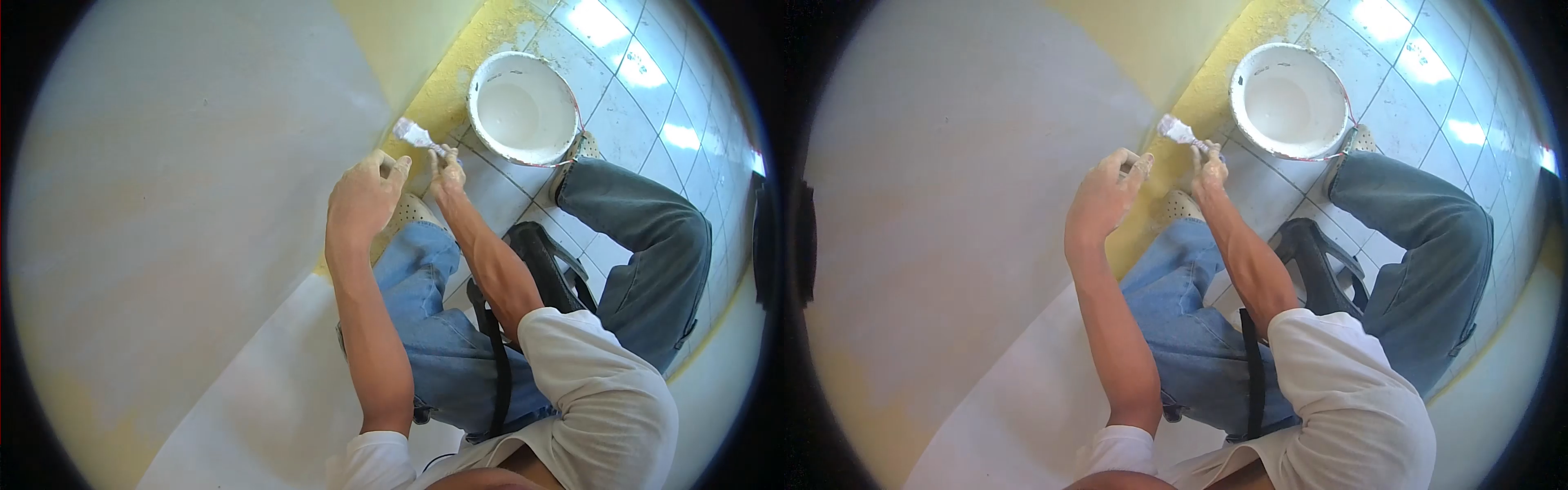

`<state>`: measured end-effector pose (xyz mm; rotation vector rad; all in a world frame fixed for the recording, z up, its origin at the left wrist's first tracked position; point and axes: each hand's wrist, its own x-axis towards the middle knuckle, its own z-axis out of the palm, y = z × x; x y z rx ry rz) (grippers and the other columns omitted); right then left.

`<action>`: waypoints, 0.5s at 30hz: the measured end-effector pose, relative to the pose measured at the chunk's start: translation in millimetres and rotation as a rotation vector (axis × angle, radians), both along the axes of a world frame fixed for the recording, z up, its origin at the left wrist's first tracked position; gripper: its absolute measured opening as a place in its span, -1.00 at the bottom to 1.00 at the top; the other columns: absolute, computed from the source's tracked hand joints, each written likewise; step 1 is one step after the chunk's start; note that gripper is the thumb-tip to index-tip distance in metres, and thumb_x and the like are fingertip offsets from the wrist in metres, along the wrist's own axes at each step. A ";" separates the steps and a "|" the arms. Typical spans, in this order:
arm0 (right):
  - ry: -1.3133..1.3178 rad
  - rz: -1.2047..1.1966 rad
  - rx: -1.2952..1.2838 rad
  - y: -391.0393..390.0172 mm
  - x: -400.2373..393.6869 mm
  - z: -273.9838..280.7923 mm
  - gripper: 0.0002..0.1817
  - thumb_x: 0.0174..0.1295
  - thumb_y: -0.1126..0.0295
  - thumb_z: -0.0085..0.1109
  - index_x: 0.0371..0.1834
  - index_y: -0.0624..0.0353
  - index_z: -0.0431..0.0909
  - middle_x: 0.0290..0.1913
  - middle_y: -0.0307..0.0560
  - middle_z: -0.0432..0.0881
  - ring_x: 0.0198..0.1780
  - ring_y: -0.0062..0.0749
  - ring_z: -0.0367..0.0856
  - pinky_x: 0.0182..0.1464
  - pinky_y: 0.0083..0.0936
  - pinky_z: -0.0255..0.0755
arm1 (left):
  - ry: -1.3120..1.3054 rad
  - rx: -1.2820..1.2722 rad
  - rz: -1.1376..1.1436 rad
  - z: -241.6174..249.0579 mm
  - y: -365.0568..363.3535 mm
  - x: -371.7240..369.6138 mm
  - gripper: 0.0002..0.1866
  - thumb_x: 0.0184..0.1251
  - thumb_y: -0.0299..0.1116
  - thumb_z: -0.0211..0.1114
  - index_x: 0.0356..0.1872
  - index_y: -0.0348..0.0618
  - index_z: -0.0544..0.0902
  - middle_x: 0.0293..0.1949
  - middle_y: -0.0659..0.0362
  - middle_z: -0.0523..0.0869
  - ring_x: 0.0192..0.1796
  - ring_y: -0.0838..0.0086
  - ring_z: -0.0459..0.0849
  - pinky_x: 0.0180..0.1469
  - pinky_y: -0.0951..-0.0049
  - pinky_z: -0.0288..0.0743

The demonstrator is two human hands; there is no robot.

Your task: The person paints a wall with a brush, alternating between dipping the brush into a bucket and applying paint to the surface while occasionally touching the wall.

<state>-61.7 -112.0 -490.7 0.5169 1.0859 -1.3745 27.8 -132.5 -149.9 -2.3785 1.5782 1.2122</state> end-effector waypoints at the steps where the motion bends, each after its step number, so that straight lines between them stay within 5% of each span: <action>1: 0.007 -0.015 -0.065 -7.9 17.0 20.8 -0.67 0.64 0.30 0.08 0.20 0.38 0.47 0.21 0.08 0.59 0.22 -0.13 0.66 0.26 -0.29 0.75 | 0.017 0.003 -0.026 0.2 -2.7 -2.4 -0.50 0.57 0.08 0.21 -0.03 -0.25 0.72 -0.14 -0.05 0.81 -0.08 0.12 0.75 0.05 0.17 0.58; 5: -0.120 0.054 -0.175 -26.4 10.7 115.2 -0.55 0.64 0.22 0.08 0.30 0.43 0.43 0.22 0.10 0.57 0.22 -0.16 0.67 0.32 -0.40 0.70 | 0.216 -0.011 -0.108 -1.4 -1.8 1.8 -0.56 0.61 -0.02 0.20 -0.01 -0.27 0.72 -0.16 0.02 0.81 -0.11 0.26 0.75 0.04 0.27 0.59; 8: -0.097 0.112 -0.315 -23.9 -20.4 180.8 -0.44 0.62 0.10 0.09 0.35 0.44 0.41 0.21 0.10 0.58 0.23 -0.21 0.65 0.34 -0.48 0.65 | 0.718 0.021 -0.098 -4.4 -1.6 6.1 -0.63 0.67 -0.13 0.17 0.00 -0.29 0.72 -0.16 0.09 0.80 -0.08 0.41 0.75 0.07 0.36 0.60; 12: -0.037 0.116 -0.411 -31.9 -27.8 176.6 -0.39 0.59 0.02 0.11 0.35 0.43 0.41 0.16 0.07 0.58 0.23 -0.23 0.64 0.36 -0.49 0.61 | 0.877 0.115 -0.052 6.2 2.5 -3.8 -0.62 0.68 -0.11 0.18 0.02 -0.28 0.72 -0.18 0.10 0.80 -0.08 0.47 0.75 0.07 0.40 0.59; 15: 0.038 0.098 -0.268 -40.7 -9.6 119.7 -0.51 0.62 0.16 0.13 0.26 0.46 0.47 0.15 0.12 0.63 0.09 -0.20 0.72 0.21 -0.47 0.71 | 0.844 0.111 -0.071 6.3 0.4 -5.2 -0.64 0.71 -0.16 0.16 0.02 -0.30 0.72 -0.14 0.10 0.80 -0.04 0.45 0.77 0.14 0.39 0.60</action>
